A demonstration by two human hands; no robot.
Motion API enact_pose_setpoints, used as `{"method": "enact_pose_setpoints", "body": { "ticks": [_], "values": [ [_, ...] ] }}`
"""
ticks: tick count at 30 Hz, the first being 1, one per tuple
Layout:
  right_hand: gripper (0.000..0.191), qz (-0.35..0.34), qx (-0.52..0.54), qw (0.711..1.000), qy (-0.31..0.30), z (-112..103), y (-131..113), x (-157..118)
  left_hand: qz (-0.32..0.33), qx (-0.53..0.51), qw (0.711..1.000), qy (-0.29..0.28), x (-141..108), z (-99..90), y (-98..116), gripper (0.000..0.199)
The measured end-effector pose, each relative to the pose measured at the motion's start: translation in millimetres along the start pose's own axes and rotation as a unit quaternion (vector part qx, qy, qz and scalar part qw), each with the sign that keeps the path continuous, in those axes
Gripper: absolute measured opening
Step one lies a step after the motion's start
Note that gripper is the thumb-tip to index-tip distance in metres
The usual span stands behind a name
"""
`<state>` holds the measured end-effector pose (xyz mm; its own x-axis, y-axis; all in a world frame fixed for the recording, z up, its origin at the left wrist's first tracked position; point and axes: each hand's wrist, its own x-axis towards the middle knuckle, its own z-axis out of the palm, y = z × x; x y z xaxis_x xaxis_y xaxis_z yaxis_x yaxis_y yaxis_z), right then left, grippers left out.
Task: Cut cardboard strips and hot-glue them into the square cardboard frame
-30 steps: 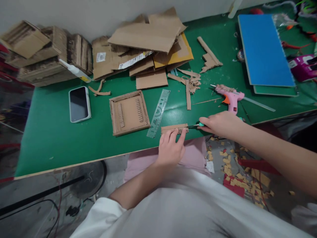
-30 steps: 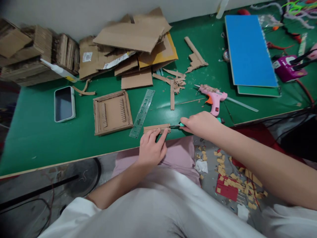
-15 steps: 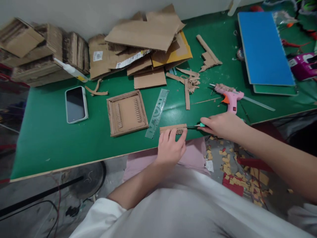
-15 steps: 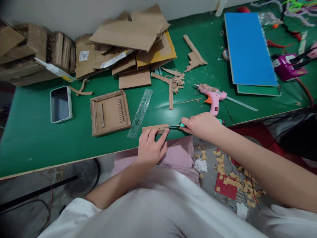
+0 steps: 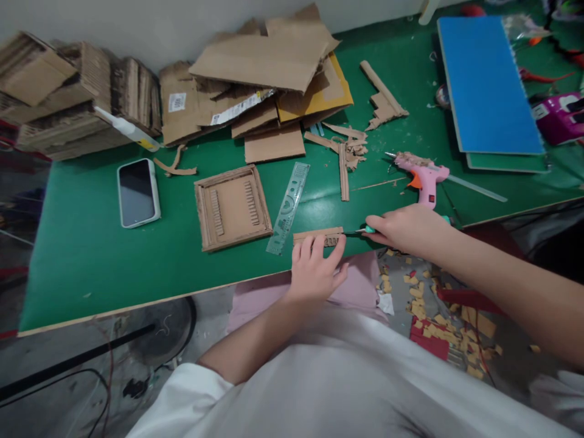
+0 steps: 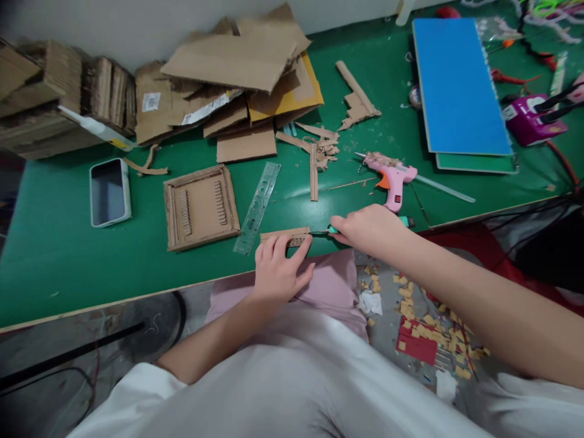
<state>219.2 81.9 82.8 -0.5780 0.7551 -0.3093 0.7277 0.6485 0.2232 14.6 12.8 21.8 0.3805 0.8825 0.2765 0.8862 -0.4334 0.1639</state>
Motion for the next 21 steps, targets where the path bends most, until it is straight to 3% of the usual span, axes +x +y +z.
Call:
{"method": "enact_pose_setpoints", "body": {
  "ticks": [21],
  "values": [
    [0.038,0.008,-0.002,1.0,-0.022,3,3,-4,-0.001,0.005,1.0,0.029,-2,4.9,0,0.041]
  ]
}}
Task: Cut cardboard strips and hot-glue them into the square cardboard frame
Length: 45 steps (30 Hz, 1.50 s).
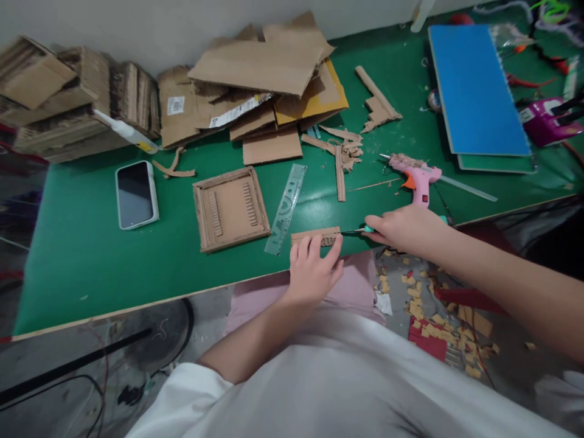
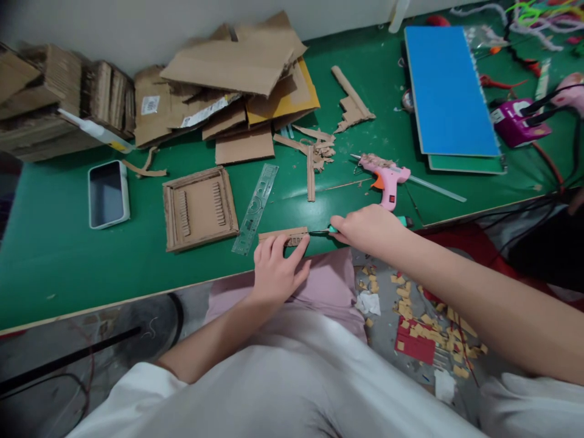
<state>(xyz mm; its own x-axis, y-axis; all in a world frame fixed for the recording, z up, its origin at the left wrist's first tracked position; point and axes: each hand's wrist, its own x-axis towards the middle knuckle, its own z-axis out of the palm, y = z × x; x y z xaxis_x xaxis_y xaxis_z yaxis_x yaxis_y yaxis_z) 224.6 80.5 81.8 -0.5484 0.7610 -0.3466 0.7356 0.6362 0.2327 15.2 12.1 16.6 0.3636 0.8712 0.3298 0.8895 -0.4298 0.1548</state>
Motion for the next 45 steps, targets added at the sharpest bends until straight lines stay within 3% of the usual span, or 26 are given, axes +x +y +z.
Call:
{"method": "enact_pose_setpoints", "body": {
  "ticks": [8,19,29,45],
  "values": [
    [0.035,0.003,0.011,0.999,0.035,1,-2,0,-0.002,-0.007,1.0,0.005,0,0.9,0,0.041],
    [0.036,-0.008,0.02,0.999,0.028,5,-3,5,-0.001,-0.004,1.0,0.004,0,1.8,-1,0.041],
    [0.028,-0.012,0.005,1.0,-0.001,-12,-8,12,-0.004,-0.007,1.0,0.003,0,1.4,0,0.042],
    [0.035,-0.006,0.009,1.0,0.015,-1,-3,6,-0.01,-0.008,1.0,0.001,1,1.7,0,0.042]
  ]
}}
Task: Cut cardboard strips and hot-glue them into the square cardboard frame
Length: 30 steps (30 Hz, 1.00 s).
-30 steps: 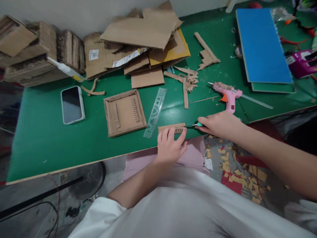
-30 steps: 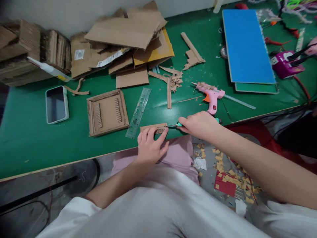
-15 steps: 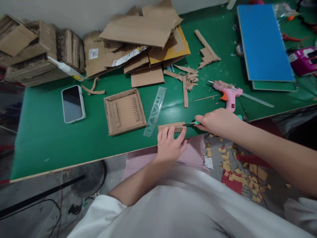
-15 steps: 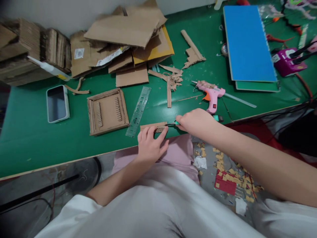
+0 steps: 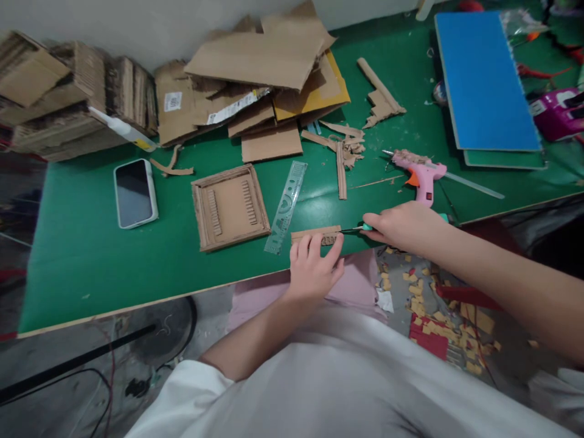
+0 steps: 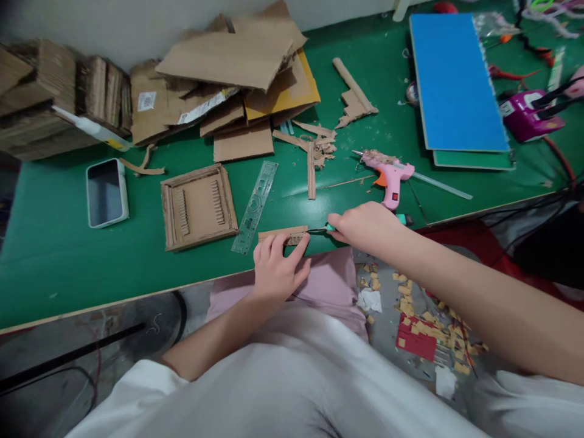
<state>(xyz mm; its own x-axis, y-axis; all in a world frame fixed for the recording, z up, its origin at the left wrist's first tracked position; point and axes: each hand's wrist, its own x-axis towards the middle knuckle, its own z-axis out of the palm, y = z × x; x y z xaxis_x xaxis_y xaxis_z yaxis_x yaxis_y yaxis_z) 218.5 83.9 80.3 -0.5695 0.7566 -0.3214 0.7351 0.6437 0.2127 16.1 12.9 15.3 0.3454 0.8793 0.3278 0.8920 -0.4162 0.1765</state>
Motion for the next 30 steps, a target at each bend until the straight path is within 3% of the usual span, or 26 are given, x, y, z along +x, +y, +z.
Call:
{"method": "enact_pose_setpoints", "body": {
  "ticks": [8,30],
  "values": [
    [0.031,-0.007,0.008,1.0,-0.02,-7,-3,1,0.001,-0.001,1.0,0.01,1,-0.2,1,0.04],
    [0.042,-0.003,0.018,1.0,0.008,7,3,-5,-0.008,-0.003,1.0,-0.002,1,-0.9,2,0.039]
  ]
}}
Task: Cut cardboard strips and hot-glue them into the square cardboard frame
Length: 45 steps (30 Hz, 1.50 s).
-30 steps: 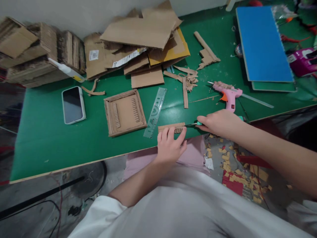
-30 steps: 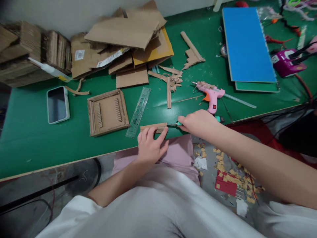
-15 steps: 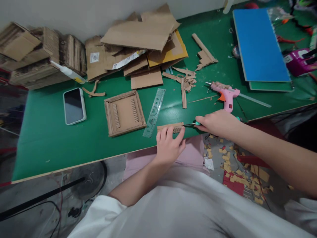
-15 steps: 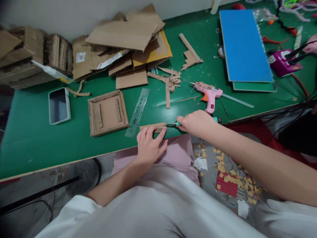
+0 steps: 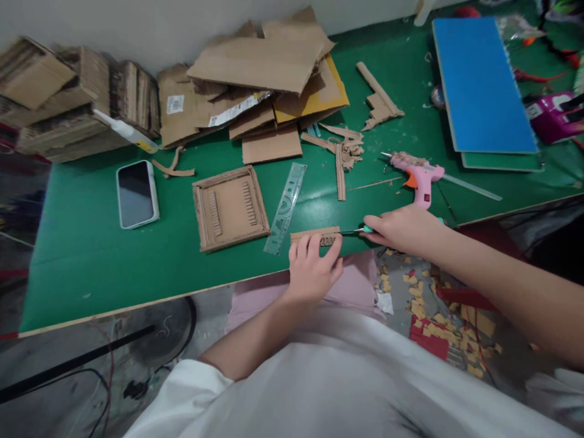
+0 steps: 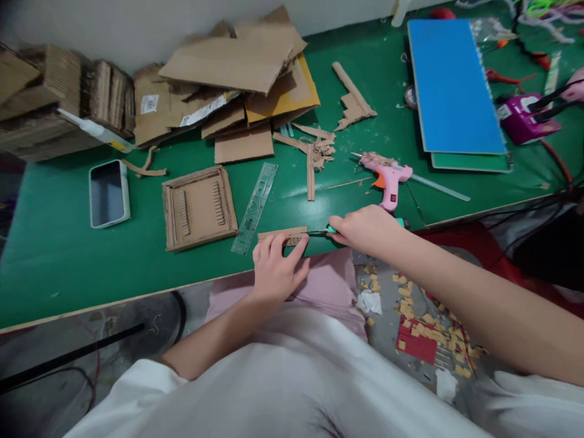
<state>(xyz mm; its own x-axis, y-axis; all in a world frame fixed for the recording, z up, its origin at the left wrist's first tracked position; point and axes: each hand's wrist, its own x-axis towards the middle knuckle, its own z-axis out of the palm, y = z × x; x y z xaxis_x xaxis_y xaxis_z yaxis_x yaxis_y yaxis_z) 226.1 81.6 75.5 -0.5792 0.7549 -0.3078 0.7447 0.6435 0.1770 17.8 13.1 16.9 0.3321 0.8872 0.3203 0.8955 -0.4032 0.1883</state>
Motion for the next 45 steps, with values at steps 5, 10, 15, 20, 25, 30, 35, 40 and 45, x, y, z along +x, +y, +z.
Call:
{"method": "enact_pose_setpoints", "body": {
  "ticks": [5,10,15,20,25,30,35,40,45],
  "values": [
    [0.042,0.003,0.006,1.0,-0.009,0,0,2,-0.002,0.007,1.0,-0.003,0,0.0,1,0.041],
    [0.04,0.006,-0.001,1.0,-0.017,-3,-2,3,-0.003,0.008,1.0,-0.001,0,0.7,1,0.04],
    [0.036,0.001,-0.013,0.999,-0.033,-9,-3,8,-0.001,0.004,1.0,0.004,0,2.0,0,0.039],
    [0.036,0.002,-0.01,0.999,-0.032,-9,-3,8,-0.005,0.003,1.0,0.003,0,2.1,1,0.039],
    [0.033,-0.006,-0.011,0.999,-0.033,-12,-5,6,-0.008,-0.006,1.0,0.001,1,1.4,1,0.037],
    [0.031,0.002,-0.016,0.999,-0.043,-16,-5,6,-0.007,-0.009,1.0,0.004,1,1.4,1,0.037],
    [0.032,0.01,-0.02,0.998,-0.06,-14,-3,0,-0.003,-0.011,1.0,0.01,1,2.3,1,0.035],
    [0.036,0.02,-0.017,0.998,-0.049,-8,-3,-5,0.011,-0.003,1.0,0.025,-2,2.8,-1,0.037],
    [0.042,0.041,-0.008,0.999,-0.006,-4,-6,-9,0.026,-0.004,0.999,0.025,-6,1.9,-2,0.042]
  ]
}}
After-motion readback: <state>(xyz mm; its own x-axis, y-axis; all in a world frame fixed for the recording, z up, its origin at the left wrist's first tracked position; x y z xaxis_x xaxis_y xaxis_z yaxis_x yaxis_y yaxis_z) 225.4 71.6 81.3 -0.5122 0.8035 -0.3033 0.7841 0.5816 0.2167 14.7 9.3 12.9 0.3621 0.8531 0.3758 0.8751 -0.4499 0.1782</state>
